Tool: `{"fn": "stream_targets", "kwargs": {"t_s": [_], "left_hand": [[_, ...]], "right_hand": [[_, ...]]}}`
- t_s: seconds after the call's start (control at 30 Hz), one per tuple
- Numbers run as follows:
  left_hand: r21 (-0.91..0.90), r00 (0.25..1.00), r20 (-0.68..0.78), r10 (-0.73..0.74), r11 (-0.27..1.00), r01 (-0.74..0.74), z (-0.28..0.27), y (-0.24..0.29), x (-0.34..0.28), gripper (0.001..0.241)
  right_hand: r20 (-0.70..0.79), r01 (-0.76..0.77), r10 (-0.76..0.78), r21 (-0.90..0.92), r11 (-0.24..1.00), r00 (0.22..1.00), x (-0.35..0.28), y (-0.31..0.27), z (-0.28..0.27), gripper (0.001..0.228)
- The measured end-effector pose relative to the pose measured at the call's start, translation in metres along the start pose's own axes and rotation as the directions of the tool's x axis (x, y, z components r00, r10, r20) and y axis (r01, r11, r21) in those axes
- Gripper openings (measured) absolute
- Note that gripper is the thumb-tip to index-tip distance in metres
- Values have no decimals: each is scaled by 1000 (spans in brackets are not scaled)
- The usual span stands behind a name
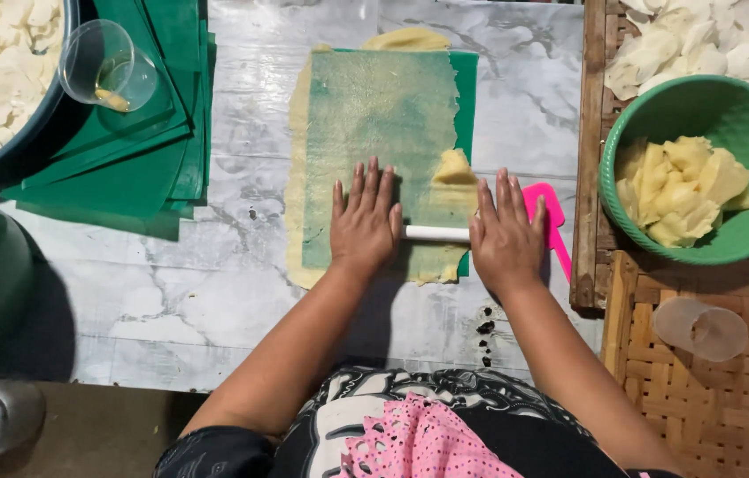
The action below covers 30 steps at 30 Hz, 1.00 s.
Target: Rolling out yellow dough on a green mat using a rolling pin at a food preparation station.
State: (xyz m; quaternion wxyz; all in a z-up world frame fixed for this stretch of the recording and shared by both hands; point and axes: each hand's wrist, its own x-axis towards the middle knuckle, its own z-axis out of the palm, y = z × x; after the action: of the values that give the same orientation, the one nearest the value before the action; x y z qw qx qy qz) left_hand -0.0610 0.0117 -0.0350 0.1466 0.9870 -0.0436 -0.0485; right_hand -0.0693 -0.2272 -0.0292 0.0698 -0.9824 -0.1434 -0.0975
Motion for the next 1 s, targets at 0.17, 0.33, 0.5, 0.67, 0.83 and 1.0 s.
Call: {"fn": "stream_targets", "kwargs": {"t_s": [0.17,0.33,0.5,0.67,0.83,1.0], "left_hand": [[12,996,-45,76,997,-75,8,-5,-37,62],[20,998,-59,24,1000,-23,11,-1,-2,63],[6,993,-68,94,996,-94,14,-2,-37,61],[10,994,-8,108,994,-108,6,1,-71,61],[-53,1000,7,27,998,-26,-1,9,-31,63],[-42,985,-10,171,984,-171,8,3,-81,64]], "right_hand": [[-12,25,-25,-7,1000,1000,-42,1,9,62],[-9,-10,10,-3,1000,1000,-4,5,5,63],[71,-33,30,50,998,997,-39,-6,-8,63],[90,-82,73,94,992,993,-71,-8,-12,66],[36,-111,108,120,987,994,-27,5,-3,62],[-114,21,-26,-43,999,993,-77,-12,-9,60]]}}
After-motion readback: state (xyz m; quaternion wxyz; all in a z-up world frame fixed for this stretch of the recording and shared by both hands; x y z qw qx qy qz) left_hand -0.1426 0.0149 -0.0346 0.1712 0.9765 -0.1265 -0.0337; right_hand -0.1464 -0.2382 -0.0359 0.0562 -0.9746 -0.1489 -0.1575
